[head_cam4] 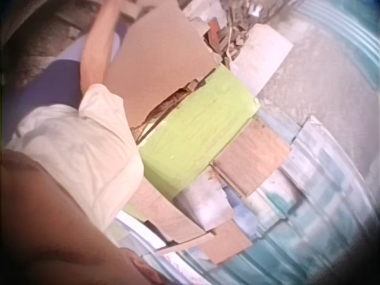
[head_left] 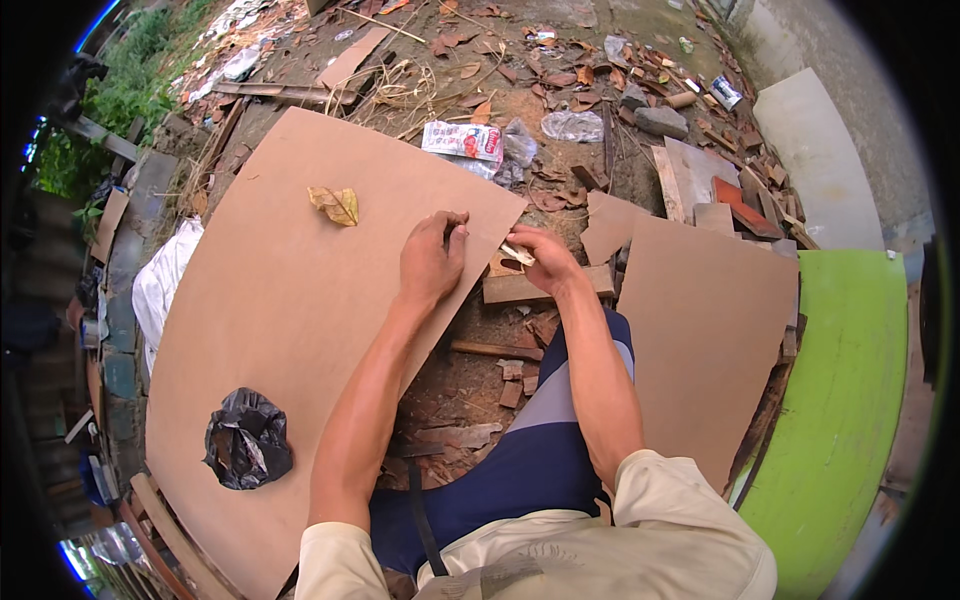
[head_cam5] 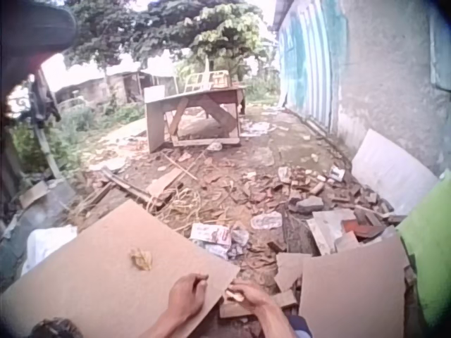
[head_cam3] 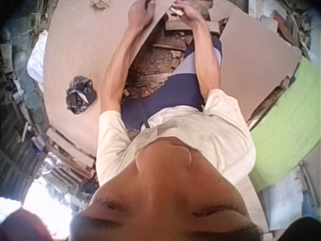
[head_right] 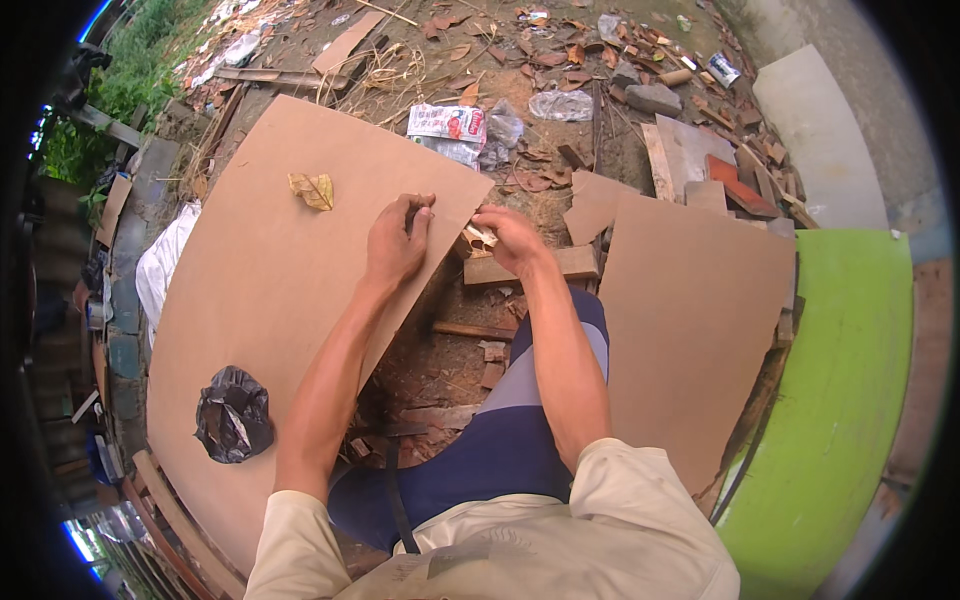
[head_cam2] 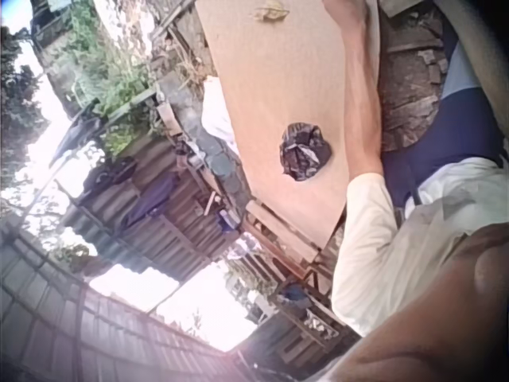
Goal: The person hammers nails into a large board using a hammer, then uses a hand saw to cut the board. The person works while sitting on the ground in an outdoor area.
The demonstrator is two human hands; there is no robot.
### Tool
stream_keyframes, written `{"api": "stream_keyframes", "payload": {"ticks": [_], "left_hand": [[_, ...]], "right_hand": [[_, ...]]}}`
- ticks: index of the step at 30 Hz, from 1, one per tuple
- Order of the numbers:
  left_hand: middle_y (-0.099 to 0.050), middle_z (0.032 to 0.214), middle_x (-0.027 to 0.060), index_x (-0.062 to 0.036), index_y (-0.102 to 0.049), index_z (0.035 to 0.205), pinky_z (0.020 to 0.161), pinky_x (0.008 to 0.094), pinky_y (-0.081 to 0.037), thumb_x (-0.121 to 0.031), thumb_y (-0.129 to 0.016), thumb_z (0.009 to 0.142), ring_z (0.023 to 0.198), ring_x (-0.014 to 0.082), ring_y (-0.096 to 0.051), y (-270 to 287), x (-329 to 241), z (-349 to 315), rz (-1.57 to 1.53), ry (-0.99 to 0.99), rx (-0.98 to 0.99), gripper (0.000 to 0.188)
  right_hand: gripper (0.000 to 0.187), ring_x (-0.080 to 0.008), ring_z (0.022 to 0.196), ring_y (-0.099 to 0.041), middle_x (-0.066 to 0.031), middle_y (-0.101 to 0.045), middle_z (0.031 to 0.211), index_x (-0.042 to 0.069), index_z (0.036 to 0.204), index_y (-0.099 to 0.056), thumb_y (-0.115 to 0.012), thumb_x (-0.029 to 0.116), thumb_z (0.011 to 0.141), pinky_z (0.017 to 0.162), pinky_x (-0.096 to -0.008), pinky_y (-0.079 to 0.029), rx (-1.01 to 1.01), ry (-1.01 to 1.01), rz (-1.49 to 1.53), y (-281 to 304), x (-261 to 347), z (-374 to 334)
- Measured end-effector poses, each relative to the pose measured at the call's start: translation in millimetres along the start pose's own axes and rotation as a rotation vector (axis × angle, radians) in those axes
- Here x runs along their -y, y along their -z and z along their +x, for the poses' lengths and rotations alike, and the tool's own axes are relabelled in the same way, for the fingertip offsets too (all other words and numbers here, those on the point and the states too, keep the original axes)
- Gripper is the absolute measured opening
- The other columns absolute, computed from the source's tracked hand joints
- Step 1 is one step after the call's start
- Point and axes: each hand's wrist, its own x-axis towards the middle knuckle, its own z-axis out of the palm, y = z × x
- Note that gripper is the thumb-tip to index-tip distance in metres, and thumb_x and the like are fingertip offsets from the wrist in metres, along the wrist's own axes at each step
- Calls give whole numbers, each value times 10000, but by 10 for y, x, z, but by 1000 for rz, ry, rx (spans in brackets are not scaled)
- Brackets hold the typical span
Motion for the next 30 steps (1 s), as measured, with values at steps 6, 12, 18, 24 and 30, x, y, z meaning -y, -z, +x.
{"api": "stream_keyframes", "payload": {"ticks": [6,12,18,24,30], "left_hand": [[-734,1030,152,-21,-684,1048,873,424,-538,-107,-628,949,976,334,-682,-30,-39,29,-74,20,-12,143],[-717,949,174,-18,-700,1034,840,433,-523,-118,-629,948,905,350,-664,23,-24,10,-67,13,-23,150],[-742,1033,149,0,-676,1045,869,410,-534,-73,-623,954,938,310,-697,19,-30,33,-36,21,25,128],[-748,1013,151,-4,-677,1034,872,414,-531,-68,-631,944,944,319,-691,22,-8,34,-7,-37,-15,120],[-750,1020,148,-3,-686,1013,876,404,-533,-74,-636,941,951,315,-696,9,-16,38,1,-4,-9,114]], "right_hand": [[278,-206,919,-681,-93,-687,1070,-19,1094,-658,-543,95,868,847,-411,-563,145,33,239,137,-124,26],[205,-135,811,-608,-21,-633,933,30,1033,-670,-583,94,859,686,-327,-508,22,7,-180,-106,114,-129],[156,-107,757,-567,-3,-608,889,44,1006,-672,-619,45,859,600,-272,-463,-13,-77,-132,-22,184,-121],[152,-80,643,-542,-8,-562,836,6,1029,-623,-606,25,880,428,-201,-371,1,-148,-108,-123,299,-178],[30,-58,543,-491,-6,-500,714,6,915,-574,-583,22,891,335,-181,-286,-38,-114,-185,-99,322,-150]]}}
